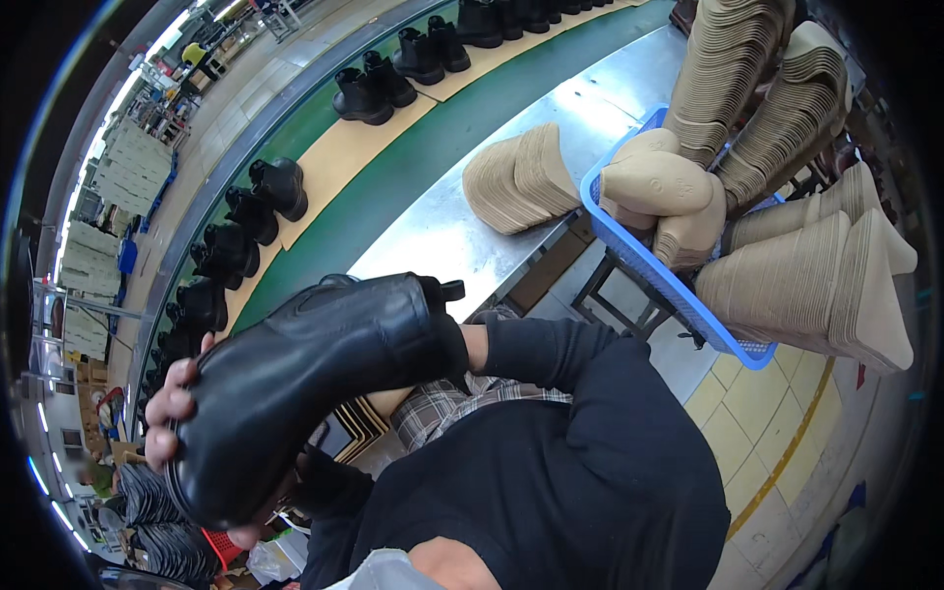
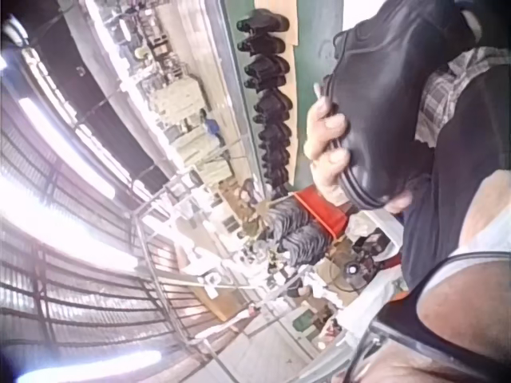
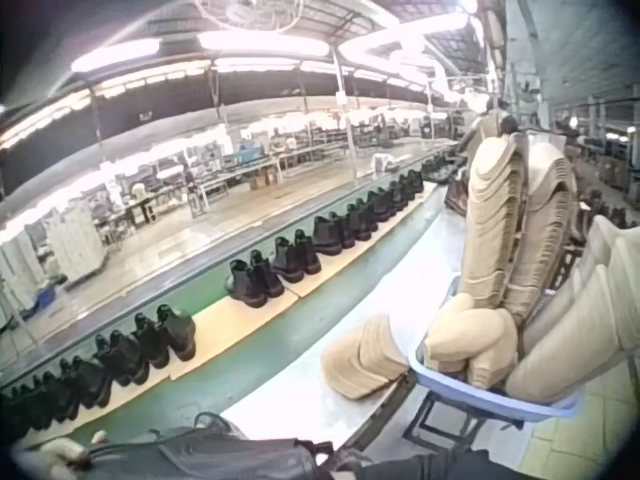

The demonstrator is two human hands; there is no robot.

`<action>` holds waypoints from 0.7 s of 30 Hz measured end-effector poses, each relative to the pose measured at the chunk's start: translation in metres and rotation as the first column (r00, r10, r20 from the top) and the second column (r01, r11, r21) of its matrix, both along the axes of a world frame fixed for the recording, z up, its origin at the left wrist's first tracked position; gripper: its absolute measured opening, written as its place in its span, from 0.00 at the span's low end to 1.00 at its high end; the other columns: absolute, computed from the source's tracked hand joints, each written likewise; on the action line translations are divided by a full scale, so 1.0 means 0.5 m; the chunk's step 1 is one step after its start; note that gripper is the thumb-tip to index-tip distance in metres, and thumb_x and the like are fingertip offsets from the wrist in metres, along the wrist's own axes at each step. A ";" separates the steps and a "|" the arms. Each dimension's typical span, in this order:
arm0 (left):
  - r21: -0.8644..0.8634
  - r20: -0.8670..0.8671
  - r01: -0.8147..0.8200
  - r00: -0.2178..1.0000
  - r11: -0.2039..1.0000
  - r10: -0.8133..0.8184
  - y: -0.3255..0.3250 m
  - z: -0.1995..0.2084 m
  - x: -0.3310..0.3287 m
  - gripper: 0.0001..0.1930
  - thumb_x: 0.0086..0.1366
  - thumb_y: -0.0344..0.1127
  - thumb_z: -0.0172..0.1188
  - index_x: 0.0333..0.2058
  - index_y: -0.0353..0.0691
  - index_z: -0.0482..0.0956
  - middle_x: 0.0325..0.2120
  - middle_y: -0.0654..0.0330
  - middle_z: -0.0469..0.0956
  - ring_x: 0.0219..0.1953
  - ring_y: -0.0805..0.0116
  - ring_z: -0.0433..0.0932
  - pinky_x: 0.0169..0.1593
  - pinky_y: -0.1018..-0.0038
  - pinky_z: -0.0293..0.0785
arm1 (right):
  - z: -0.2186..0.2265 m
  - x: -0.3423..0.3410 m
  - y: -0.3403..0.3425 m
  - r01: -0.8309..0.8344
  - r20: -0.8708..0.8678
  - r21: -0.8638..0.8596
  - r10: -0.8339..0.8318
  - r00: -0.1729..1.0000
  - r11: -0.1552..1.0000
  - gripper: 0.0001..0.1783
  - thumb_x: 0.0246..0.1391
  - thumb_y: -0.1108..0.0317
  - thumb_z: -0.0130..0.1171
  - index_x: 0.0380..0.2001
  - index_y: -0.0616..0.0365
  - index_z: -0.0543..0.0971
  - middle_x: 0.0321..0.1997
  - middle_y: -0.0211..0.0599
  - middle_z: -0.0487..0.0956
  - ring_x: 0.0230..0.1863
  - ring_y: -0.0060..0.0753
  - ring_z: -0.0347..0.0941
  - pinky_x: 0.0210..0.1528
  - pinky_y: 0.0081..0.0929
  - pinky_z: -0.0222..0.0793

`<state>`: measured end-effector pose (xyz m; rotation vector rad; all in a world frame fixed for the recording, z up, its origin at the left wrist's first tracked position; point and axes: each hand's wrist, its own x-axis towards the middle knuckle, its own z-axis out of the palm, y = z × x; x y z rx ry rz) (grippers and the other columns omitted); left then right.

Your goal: Manually inserting cardboard forms into boots and preparing footwear for packing on a factory line.

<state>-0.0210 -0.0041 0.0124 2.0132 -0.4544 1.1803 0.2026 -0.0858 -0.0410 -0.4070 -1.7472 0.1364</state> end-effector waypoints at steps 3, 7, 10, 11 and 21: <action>-0.013 -0.075 -0.024 0.997 1.000 0.023 -0.043 0.029 -0.006 0.44 0.41 0.68 0.66 0.54 0.55 0.61 0.50 0.57 0.61 0.57 0.46 0.59 0.58 0.37 0.57 | 0.011 0.006 -0.003 -0.103 -0.028 0.053 0.105 0.994 0.993 0.18 0.47 0.69 0.64 0.44 0.51 0.77 0.44 0.35 0.78 0.43 0.51 0.74 0.44 0.42 0.71; -0.054 -0.053 0.051 0.997 0.997 -0.054 -0.038 0.043 -0.048 0.43 0.36 0.65 0.71 0.50 0.55 0.65 0.42 0.60 0.61 0.52 0.51 0.61 0.59 0.36 0.54 | 0.033 -0.040 0.004 -0.297 -0.044 0.121 0.304 0.952 0.947 0.18 0.47 0.69 0.64 0.43 0.49 0.77 0.44 0.33 0.78 0.42 0.52 0.74 0.43 0.44 0.72; -0.308 0.080 -0.064 0.992 0.949 0.093 -0.074 0.023 0.000 0.17 0.54 0.36 0.64 0.38 0.62 0.67 0.36 0.67 0.63 0.47 0.56 0.66 0.58 0.36 0.58 | 0.027 -0.053 0.007 -0.414 -0.072 0.156 0.428 0.901 0.897 0.18 0.46 0.70 0.65 0.43 0.48 0.77 0.44 0.31 0.78 0.41 0.54 0.74 0.41 0.45 0.73; -0.325 0.107 -0.016 0.993 0.946 0.054 -0.072 0.030 0.007 0.17 0.55 0.35 0.64 0.38 0.62 0.67 0.37 0.66 0.63 0.48 0.56 0.66 0.57 0.36 0.58 | 0.041 -0.051 0.012 -0.464 -0.073 0.180 0.482 0.873 0.867 0.18 0.46 0.70 0.65 0.43 0.48 0.77 0.44 0.30 0.78 0.41 0.54 0.74 0.41 0.46 0.73; -0.491 0.228 0.364 0.930 0.792 -0.287 0.013 -0.036 0.073 0.56 0.37 0.68 0.69 0.61 0.43 0.56 0.54 0.46 0.59 0.60 0.33 0.57 0.60 0.39 0.56 | 0.112 0.021 0.104 -0.798 -0.016 0.365 0.860 0.510 0.480 0.19 0.45 0.70 0.67 0.42 0.44 0.77 0.43 0.25 0.77 0.38 0.58 0.74 0.37 0.50 0.74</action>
